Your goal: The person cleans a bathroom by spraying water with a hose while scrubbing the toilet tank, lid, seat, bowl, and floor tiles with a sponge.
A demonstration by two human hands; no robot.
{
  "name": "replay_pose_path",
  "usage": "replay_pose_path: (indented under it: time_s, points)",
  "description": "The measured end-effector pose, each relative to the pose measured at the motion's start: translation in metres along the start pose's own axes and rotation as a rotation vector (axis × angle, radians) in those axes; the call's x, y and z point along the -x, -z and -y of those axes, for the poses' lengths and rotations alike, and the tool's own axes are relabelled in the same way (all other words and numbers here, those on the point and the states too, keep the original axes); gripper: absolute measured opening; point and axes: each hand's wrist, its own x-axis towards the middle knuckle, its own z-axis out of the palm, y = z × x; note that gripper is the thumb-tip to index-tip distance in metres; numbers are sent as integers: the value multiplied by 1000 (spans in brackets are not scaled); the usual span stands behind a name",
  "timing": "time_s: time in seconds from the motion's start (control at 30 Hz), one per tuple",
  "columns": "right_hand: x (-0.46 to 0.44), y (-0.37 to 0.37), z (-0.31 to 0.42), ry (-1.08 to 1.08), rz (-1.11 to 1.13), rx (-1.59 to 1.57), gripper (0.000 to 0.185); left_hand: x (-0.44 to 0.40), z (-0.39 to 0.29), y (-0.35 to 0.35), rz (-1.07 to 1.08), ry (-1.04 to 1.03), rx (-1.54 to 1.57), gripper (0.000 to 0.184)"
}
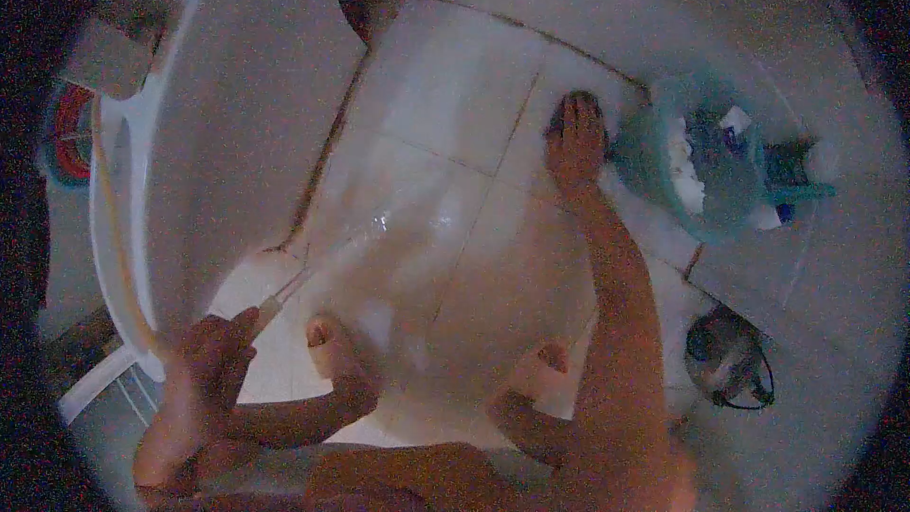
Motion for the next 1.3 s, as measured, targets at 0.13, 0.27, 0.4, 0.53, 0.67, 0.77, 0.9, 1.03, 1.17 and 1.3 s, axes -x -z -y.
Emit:
replay_pose_path:
  time_s: [0.13,0.27,0.4,0.53,0.67,0.77,0.9,1.03,1.17,1.3]
  points:
    - [-124,-63,58,-18,-112,-62,57,2,-1,-7,-24,71,61,45]
    - [-149,-100,192,183,-32,-100,53,-2,-7,-10,-42,140,139,44]
    - [-71,-82,320,338,125,-122,51,3,-3,0,-74,88,91,46]
    - [88,-62,346,653,92,-626,50,13,9,-5,-82,53,59,45]
    - [186,32,223,820,354,-500,52,14,1,4,-57,-37,-87,44]
    - [245,53,72,698,554,-301,54,8,-9,-6,-89,-81,-20,42]
    - [179,186,-15,-26,1145,-178,60,3,-31,-4,-36,-104,20,37]
    - [162,220,-74,-700,729,-512,66,-8,-38,-21,-6,-246,-13,35]
    - [137,162,-131,-798,345,-685,69,-8,-62,-15,-37,-292,-54,33]
    - [161,51,-148,-533,154,-721,69,-2,-76,-36,-45,-301,-70,32]
